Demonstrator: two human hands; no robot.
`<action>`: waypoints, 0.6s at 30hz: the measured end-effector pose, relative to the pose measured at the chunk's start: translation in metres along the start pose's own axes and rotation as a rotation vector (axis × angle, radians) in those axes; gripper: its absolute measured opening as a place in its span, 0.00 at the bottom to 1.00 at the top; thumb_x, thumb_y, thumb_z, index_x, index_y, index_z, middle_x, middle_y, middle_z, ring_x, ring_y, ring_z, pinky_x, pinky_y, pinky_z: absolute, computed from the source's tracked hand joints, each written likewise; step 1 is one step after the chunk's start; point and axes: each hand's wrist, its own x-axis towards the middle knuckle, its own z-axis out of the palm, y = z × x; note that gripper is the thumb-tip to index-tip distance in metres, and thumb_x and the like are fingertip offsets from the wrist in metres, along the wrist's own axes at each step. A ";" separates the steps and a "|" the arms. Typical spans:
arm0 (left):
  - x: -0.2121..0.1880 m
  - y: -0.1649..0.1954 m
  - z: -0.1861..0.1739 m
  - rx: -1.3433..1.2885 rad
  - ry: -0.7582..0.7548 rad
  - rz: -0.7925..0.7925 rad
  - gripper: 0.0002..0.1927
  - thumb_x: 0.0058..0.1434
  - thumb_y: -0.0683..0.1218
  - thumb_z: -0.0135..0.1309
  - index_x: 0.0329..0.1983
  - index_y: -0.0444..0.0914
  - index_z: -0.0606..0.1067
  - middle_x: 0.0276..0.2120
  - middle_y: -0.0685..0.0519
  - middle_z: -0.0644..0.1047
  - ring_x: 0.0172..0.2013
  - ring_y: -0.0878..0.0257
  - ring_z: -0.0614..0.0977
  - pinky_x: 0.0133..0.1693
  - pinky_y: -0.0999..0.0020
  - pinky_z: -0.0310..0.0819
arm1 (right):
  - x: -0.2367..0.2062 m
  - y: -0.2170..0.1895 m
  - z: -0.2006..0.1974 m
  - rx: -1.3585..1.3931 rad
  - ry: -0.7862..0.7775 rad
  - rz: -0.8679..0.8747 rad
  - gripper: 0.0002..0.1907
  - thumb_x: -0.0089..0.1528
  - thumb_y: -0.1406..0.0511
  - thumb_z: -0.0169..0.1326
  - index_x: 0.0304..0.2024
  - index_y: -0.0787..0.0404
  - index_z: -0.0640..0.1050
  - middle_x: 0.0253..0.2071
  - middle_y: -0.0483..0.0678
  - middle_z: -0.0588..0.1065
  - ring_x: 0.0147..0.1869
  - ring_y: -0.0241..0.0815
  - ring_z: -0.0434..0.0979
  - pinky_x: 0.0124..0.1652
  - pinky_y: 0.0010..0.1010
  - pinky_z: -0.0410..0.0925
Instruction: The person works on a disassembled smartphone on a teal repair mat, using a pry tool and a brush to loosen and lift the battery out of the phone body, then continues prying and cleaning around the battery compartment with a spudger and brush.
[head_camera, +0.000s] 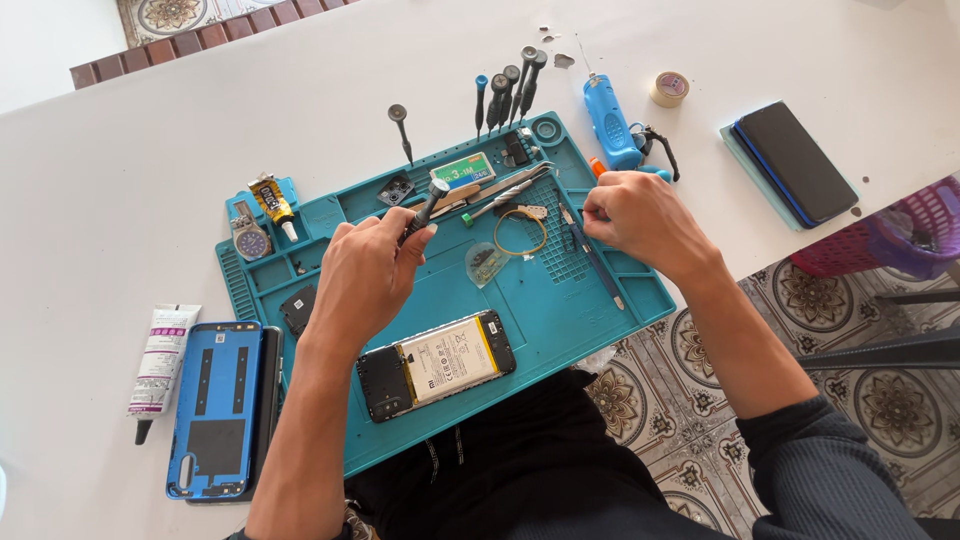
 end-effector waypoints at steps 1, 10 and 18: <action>0.000 0.000 0.000 0.007 -0.001 -0.001 0.16 0.72 0.53 0.49 0.42 0.36 0.77 0.21 0.53 0.81 0.26 0.58 0.78 0.39 0.60 0.63 | 0.001 0.000 -0.001 0.018 -0.018 0.016 0.05 0.54 0.68 0.63 0.28 0.66 0.82 0.31 0.50 0.78 0.37 0.47 0.80 0.40 0.38 0.72; 0.000 0.001 -0.002 0.015 -0.018 -0.030 0.15 0.72 0.53 0.49 0.42 0.37 0.77 0.21 0.53 0.80 0.26 0.58 0.77 0.38 0.61 0.62 | 0.007 0.010 -0.012 0.132 -0.063 0.045 0.05 0.53 0.68 0.63 0.30 0.65 0.84 0.30 0.49 0.79 0.30 0.41 0.78 0.35 0.33 0.72; 0.000 0.001 -0.002 0.019 -0.027 -0.033 0.15 0.72 0.53 0.49 0.41 0.37 0.77 0.21 0.54 0.80 0.27 0.58 0.77 0.37 0.60 0.61 | 0.049 0.026 -0.026 0.230 -0.035 0.114 0.08 0.55 0.67 0.64 0.33 0.67 0.84 0.29 0.49 0.78 0.30 0.38 0.78 0.33 0.28 0.71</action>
